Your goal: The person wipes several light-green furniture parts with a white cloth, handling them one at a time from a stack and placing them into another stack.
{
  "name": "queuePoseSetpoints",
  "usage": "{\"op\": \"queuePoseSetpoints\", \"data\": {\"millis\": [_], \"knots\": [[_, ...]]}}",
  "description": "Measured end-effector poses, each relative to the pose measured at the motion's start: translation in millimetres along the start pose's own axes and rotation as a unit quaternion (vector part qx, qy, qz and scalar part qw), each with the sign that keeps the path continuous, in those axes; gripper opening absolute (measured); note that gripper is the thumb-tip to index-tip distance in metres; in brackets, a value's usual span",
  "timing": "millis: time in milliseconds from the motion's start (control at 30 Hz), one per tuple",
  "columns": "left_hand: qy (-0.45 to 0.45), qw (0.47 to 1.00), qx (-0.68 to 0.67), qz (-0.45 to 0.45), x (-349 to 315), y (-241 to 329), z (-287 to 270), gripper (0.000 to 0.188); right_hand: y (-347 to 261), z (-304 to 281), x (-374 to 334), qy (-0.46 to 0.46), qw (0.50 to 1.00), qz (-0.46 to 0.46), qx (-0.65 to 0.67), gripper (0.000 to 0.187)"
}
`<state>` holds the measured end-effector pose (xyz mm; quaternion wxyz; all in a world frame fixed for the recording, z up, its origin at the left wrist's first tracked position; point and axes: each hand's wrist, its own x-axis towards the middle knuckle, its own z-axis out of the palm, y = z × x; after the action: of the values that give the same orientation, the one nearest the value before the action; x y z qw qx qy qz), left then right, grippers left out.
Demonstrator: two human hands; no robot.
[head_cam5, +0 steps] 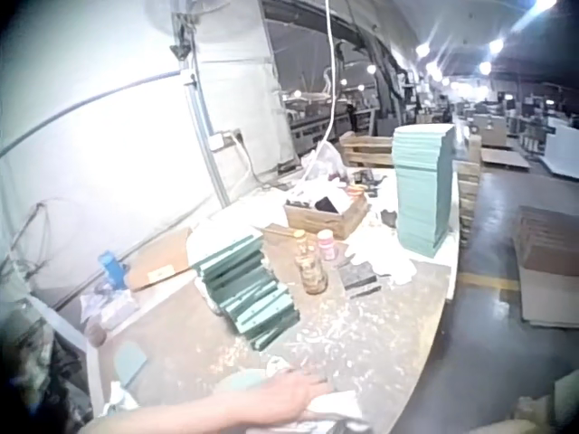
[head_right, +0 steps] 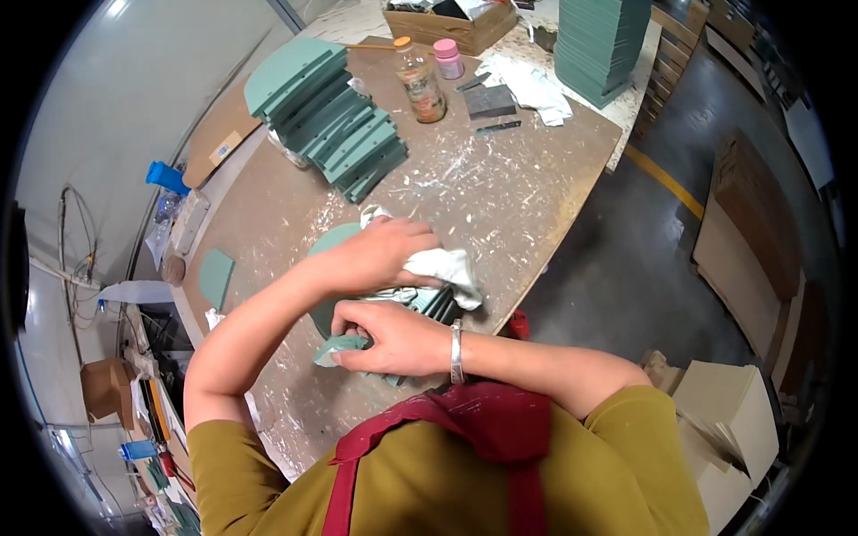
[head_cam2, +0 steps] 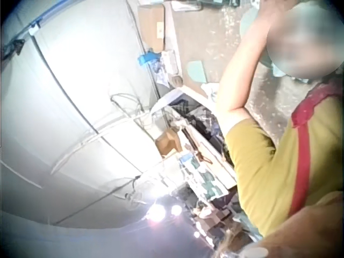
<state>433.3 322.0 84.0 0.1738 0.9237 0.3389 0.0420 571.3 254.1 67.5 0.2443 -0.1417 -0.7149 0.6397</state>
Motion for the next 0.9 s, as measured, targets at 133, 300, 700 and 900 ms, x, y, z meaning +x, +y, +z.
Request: {"op": "queuePoseSetpoints", "data": {"millis": [133,300,700,900], "knots": [[0.01,0.985,-0.014,-0.171,8,-41,-3,0.036,1,7,2,0.001,0.998,-0.015,-0.062,0.033],[0.303,0.9,-0.09,-0.302,-53,-79,-34,0.029,7,-10,-5,0.028,0.99,-0.048,0.131,0.026],[0.188,0.922,0.166,-0.294,-38,110,58,0.071,19,-102,102,-0.084,0.933,0.09,0.337,0.019],[0.258,0.893,0.222,-0.295,-40,133,80,0.047,47,-88,107,-0.136,0.905,0.115,0.386,0.016]]}}
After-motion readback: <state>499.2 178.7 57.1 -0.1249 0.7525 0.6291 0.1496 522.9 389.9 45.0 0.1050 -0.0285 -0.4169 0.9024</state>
